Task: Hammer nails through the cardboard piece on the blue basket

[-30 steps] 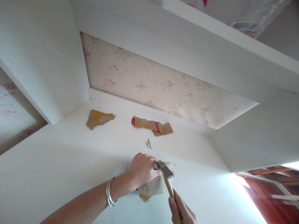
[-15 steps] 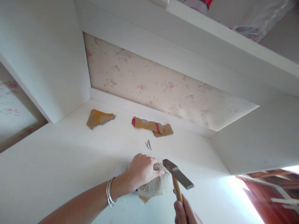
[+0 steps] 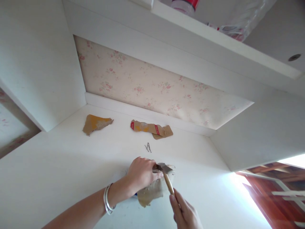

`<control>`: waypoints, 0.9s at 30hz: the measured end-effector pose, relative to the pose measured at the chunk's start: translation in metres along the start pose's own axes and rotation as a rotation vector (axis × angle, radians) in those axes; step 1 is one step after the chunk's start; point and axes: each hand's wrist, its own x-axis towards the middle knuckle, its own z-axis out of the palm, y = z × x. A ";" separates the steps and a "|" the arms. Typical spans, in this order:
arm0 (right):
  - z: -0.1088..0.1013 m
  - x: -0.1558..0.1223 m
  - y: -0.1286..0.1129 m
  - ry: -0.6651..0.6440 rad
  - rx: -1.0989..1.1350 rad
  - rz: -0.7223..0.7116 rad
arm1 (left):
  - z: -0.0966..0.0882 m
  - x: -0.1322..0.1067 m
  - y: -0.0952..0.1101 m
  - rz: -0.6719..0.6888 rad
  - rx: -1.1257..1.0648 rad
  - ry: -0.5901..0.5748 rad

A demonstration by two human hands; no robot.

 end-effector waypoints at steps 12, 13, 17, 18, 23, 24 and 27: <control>0.000 0.004 -0.002 -0.042 0.000 -0.053 | -0.002 -0.002 0.002 -0.014 0.017 0.006; 0.000 0.003 -0.002 -0.029 0.010 -0.046 | -0.002 -0.002 0.002 -0.021 0.017 0.005; 0.000 0.000 -0.004 0.021 0.096 0.017 | -0.003 -0.002 0.003 -0.037 0.024 -0.003; 0.000 -0.001 -0.003 0.018 0.130 0.047 | -0.003 -0.002 0.003 -0.037 0.032 -0.006; 0.000 -0.004 0.008 0.031 0.292 0.205 | -0.009 0.000 0.002 -0.018 0.032 -0.036; 0.000 -0.005 0.012 0.049 0.313 0.229 | -0.010 0.000 0.001 -0.011 0.014 -0.056; -0.002 -0.008 0.023 0.112 0.385 0.299 | -0.013 0.003 -0.002 0.022 -0.048 -0.122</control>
